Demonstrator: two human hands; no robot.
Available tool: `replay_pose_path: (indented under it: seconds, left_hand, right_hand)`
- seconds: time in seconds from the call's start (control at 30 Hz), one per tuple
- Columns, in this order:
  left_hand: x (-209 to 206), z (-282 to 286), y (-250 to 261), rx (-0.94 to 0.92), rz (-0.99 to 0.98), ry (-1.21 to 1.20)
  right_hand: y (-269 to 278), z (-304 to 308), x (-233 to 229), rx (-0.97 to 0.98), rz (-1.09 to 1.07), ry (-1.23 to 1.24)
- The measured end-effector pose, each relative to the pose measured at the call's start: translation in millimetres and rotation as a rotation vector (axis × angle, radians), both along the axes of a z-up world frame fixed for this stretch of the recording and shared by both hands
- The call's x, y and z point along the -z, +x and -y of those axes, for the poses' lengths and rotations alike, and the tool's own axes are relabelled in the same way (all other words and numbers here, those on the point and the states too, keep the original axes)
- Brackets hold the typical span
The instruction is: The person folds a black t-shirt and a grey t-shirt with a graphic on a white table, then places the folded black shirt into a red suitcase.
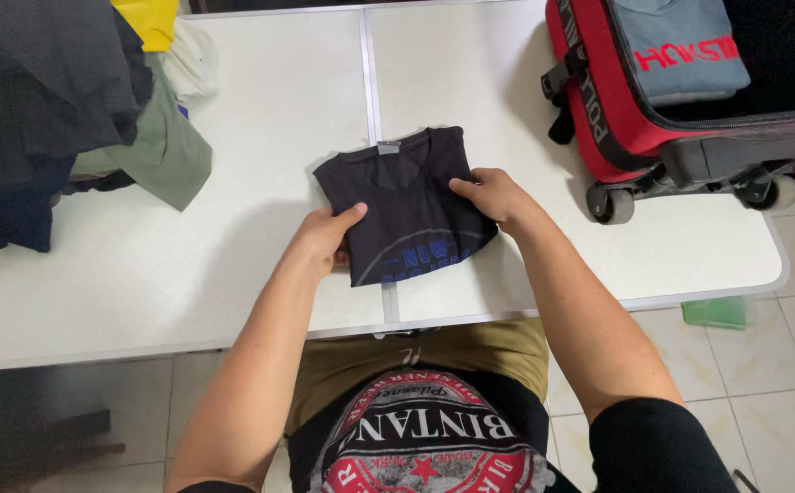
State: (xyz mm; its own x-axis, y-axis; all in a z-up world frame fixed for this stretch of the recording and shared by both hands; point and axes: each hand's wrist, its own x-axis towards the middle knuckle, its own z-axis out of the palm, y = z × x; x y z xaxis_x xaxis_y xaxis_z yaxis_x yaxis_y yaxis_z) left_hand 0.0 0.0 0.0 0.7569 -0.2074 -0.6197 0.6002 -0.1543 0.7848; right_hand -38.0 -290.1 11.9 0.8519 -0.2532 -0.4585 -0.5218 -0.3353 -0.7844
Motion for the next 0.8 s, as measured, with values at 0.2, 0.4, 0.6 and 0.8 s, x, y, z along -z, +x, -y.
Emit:
replay_pose_path:
  seconds: [0.2,0.4,0.6,0.8]
  left_hand:
    - [12.5,0.5,-24.3,0.099,0.462,0.278]
    - [-9.0,-6.1,-22.0,-0.010,0.073,-0.155]
    - [-30.9,0.5,-47.5,0.061,0.259,-0.430]
    - [-96.7,66.5,-39.7,0.201,0.525,-0.587]
  right_hand:
    - [-9.9,-8.3,-4.8,0.121,-0.011,0.330]
    - [-18.1,2.8,4.2,0.150,-0.087,0.761]
    - [-35.5,20.5,-17.9,-0.014,0.050,0.933]
    - [-50.5,88.7,-112.5,0.000,0.248,0.709]
